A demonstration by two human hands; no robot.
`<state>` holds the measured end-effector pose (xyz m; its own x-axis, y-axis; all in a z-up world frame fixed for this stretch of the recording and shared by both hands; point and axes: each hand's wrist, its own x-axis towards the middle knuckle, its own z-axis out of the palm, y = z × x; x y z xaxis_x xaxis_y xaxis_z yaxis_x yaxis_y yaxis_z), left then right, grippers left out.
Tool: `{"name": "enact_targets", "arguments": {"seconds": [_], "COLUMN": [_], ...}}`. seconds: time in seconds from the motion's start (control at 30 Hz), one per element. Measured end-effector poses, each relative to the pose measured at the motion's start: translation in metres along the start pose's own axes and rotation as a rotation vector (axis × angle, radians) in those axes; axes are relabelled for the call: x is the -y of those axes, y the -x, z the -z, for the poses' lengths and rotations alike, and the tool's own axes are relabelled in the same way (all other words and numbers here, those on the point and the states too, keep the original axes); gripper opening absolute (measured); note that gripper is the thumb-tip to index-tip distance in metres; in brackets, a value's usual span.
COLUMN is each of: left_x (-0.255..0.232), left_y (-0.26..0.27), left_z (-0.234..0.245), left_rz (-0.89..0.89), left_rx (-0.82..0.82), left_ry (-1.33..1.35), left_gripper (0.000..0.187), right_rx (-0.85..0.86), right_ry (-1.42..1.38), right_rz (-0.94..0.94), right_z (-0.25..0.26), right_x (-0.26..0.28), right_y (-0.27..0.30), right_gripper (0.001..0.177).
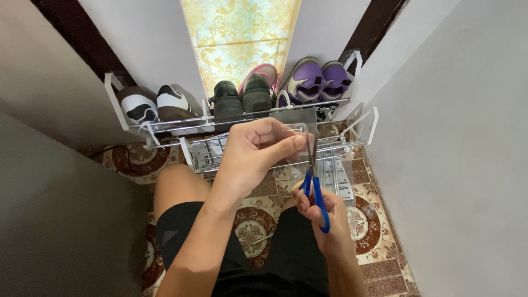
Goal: The person assembles a metal shoe rack by positioning it against the wall, marking locations with a pencil, cutting adhesive pads with scissors, and attaching the rack to the wall using the pads.
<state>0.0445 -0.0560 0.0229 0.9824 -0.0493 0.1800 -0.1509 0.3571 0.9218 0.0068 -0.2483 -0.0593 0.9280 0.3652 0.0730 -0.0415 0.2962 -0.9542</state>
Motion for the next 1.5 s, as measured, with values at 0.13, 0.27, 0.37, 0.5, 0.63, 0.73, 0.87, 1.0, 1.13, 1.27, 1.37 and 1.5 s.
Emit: {"name": "enact_targets", "arguments": {"seconds": [0.13, 0.27, 0.37, 0.5, 0.63, 0.73, 0.87, 1.0, 1.13, 1.27, 1.37, 1.5], "left_x": [-0.001, 0.001, 0.0, -0.001, 0.0, 0.0, -0.001, -0.001, -0.003, -0.004, -0.004, 0.0], "left_y": [0.0, -0.001, 0.0, -0.001, -0.002, -0.001, -0.001, 0.0, 0.0, 0.0, 0.001, 0.005], "left_z": [-0.001, -0.001, -0.001, -0.001, 0.0, 0.001, 0.001, -0.001, -0.001, -0.002, -0.003, -0.006], "left_rz": [-0.002, -0.007, -0.016, -0.014, -0.024, -0.013, -0.017, -0.018, -0.011, 0.008, 0.019, 0.006], "left_rx": [0.009, 0.023, 0.034, 0.049, 0.055, 0.051, 0.053, 0.042, 0.049, 0.041, 0.04, 0.096], "left_ry": [0.013, 0.004, 0.021, 0.032, 0.039, 0.034, 0.02, 0.011, -0.006, -0.002, 0.019, -0.061], "left_gripper": [0.014, 0.013, 0.012, 0.012, 0.011, 0.01, 0.009, 0.009, 0.009, 0.01, 0.01, 0.012], "right_rx": [-0.034, -0.056, -0.062, -0.045, -0.081, -0.082, -0.083, -0.099, -0.102, -0.103, -0.112, -0.118], "right_ry": [0.036, 0.029, 0.028, 0.041, 0.055, -0.021, -0.06, -0.084, -0.04, -0.053, -0.06, -0.078], "right_rz": [0.017, 0.022, 0.023, 0.072, 0.086, 0.059, 0.075, 0.05, 0.066, 0.068, 0.093, 0.171], "right_z": [0.003, -0.001, 0.001, 0.004, 0.006, 0.011, 0.01, 0.007, 0.009, 0.006, 0.004, 0.006], "right_x": [-0.007, -0.002, -0.005, -0.008, -0.01, -0.014, -0.011, -0.008, -0.01, -0.009, -0.01, -0.016], "right_y": [0.0, 0.001, 0.003, 0.005, 0.006, 0.008, 0.01, 0.012, 0.014, 0.015, 0.014, 0.012], "right_gripper": [0.072, 0.073, 0.072, 0.068, 0.064, 0.058, 0.052, 0.048, 0.044, 0.038, 0.038, 0.044]}}
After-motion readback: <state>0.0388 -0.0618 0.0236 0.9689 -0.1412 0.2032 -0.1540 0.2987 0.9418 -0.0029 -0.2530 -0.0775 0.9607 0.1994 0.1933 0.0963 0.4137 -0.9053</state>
